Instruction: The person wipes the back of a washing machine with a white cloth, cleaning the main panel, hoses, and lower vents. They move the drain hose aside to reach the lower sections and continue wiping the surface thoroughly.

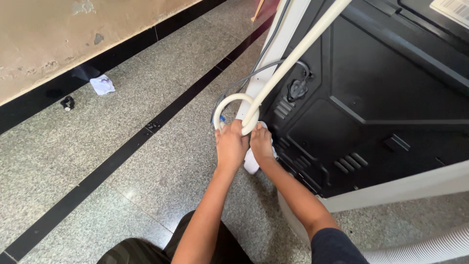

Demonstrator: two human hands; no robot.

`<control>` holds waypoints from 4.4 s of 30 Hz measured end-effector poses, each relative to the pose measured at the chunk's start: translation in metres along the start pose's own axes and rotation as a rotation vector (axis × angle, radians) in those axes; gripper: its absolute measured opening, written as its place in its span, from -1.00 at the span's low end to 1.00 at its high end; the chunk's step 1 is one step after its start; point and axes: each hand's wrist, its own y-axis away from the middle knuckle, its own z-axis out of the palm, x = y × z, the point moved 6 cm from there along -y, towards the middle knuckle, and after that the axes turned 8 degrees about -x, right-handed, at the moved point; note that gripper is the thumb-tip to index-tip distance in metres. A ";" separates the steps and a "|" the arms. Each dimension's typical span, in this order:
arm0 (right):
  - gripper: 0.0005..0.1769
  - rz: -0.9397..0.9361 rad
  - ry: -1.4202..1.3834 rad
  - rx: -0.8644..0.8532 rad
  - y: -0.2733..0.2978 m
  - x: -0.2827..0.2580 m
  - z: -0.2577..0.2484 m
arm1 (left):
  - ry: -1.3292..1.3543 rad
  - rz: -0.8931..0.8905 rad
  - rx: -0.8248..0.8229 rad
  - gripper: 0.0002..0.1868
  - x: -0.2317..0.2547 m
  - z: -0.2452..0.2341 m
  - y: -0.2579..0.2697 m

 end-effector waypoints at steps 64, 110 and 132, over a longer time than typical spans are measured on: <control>0.10 0.309 -0.604 0.281 0.059 0.179 -0.104 | -0.019 -0.020 -0.047 -0.80 0.008 0.008 0.006; -0.54 -0.198 -0.355 0.194 0.077 0.085 0.048 | 0.019 -0.242 -0.528 -0.42 -0.096 0.136 0.124; -0.50 0.596 -0.393 0.532 0.050 0.305 -0.068 | 0.255 -0.230 -0.523 -0.56 -0.054 0.118 0.107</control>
